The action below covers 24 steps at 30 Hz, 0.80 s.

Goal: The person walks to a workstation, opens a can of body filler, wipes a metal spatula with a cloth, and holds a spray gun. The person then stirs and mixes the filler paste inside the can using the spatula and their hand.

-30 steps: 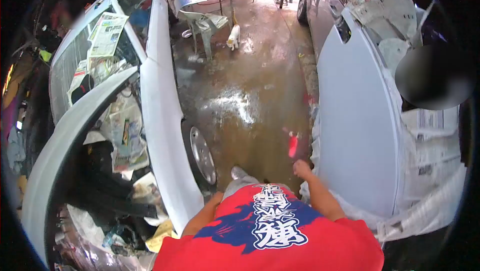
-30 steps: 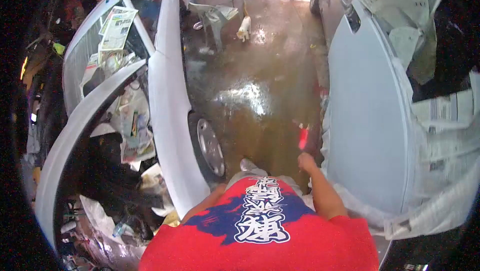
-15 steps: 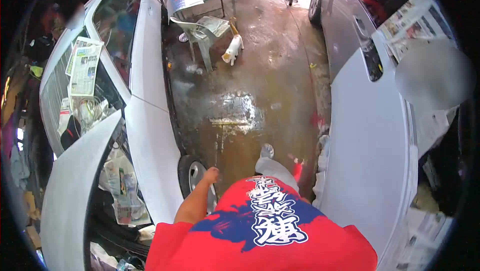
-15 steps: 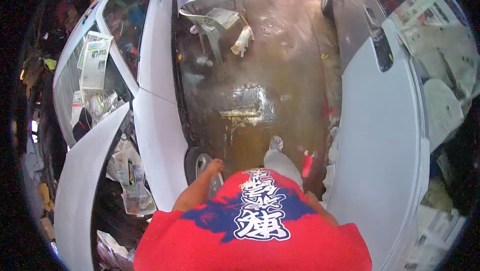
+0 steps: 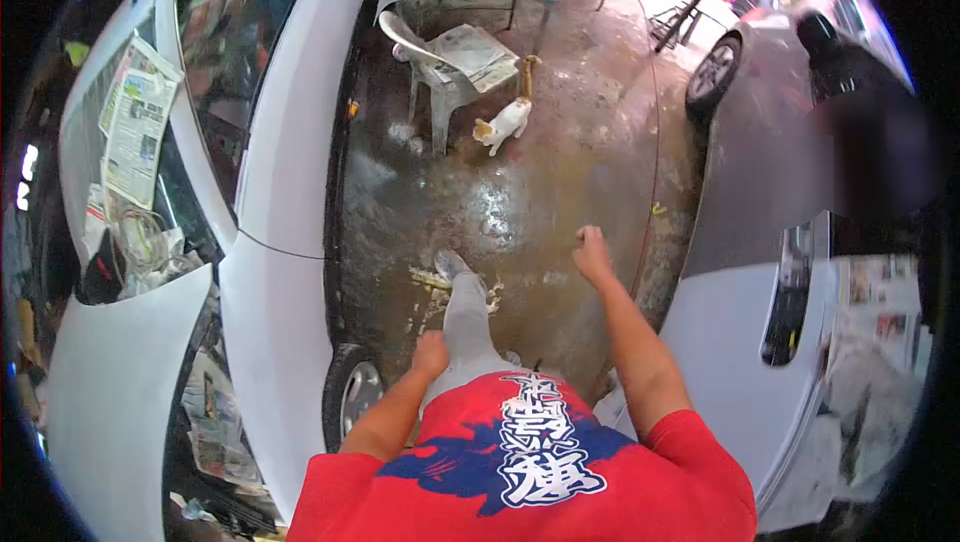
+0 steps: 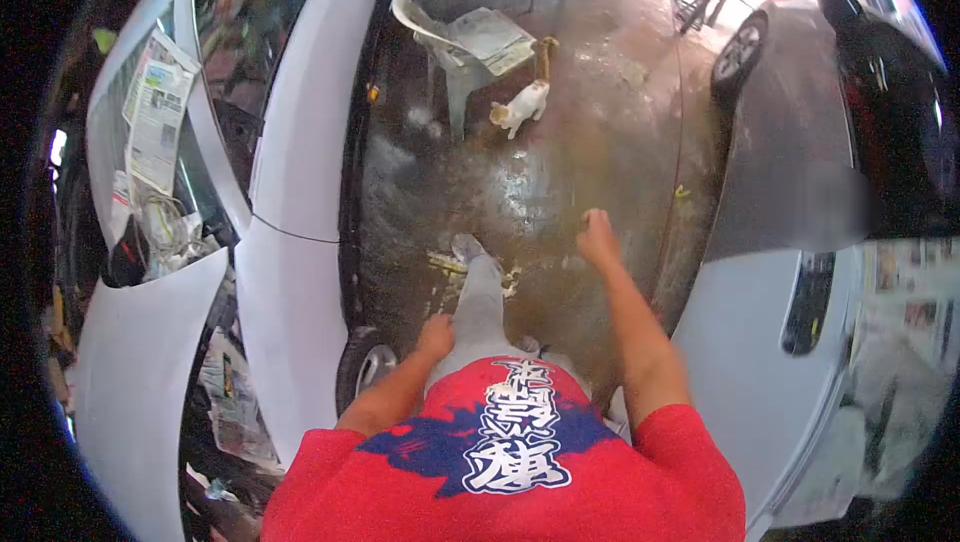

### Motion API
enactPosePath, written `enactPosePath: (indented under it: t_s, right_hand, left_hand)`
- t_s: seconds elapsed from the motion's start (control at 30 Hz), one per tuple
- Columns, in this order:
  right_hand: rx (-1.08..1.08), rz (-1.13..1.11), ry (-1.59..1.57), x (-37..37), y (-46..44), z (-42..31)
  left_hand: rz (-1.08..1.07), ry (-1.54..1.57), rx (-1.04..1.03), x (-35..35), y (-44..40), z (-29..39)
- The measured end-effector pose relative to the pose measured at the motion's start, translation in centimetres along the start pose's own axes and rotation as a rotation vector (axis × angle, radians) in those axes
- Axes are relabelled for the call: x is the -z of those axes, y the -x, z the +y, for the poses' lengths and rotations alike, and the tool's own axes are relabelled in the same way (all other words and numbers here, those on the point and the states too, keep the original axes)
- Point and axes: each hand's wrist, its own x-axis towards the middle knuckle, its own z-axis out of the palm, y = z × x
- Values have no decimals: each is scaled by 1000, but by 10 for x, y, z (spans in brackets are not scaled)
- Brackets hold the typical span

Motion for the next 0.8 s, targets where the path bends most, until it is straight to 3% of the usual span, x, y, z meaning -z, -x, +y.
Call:
enactPosePath:
  t_s: [0.07, 0.17, 0.27, 0.37, 0.47, 0.53, 0.6, 0.67, 0.77, 0.8]
  right_hand:
    - [-110, -40, -21, -16, -59, -47]
    - [-90, -89, 59, -83, -119, -37]
    - [41, -157, 87, -137, -172, -26]
    - [201, -283, 209, -216, -281, -14]
    - [433, -316, 482, -316, -409, 14]
    - [445, -427, 737, -396, -511, 57]
    - [564, -334, 699, -442, -590, 62]
    - [532, -270, 826, -507, -651, 91]
    - [260, -191, 814, -588, -669, 123]
    - [352, -103, 771, -598, -665, 127]
  left_hand:
    - [-53, 31, 68, -5, -47, 5]
    - [-166, -1, 141, 60, -135, 56]
    - [-319, -185, -215, -17, -196, -15]
    - [-253, 43, 30, -8, -245, 5]
    - [-224, 103, 13, 6, -286, 13]
    - [-148, 225, 117, 15, -308, 2]
    - [-33, 232, 175, 21, -321, -11]
    - [8, 234, 233, 20, -330, -23]
    - [-22, 287, 299, 7, -340, -19]
    - [-10, 304, 296, 0, -342, -20]
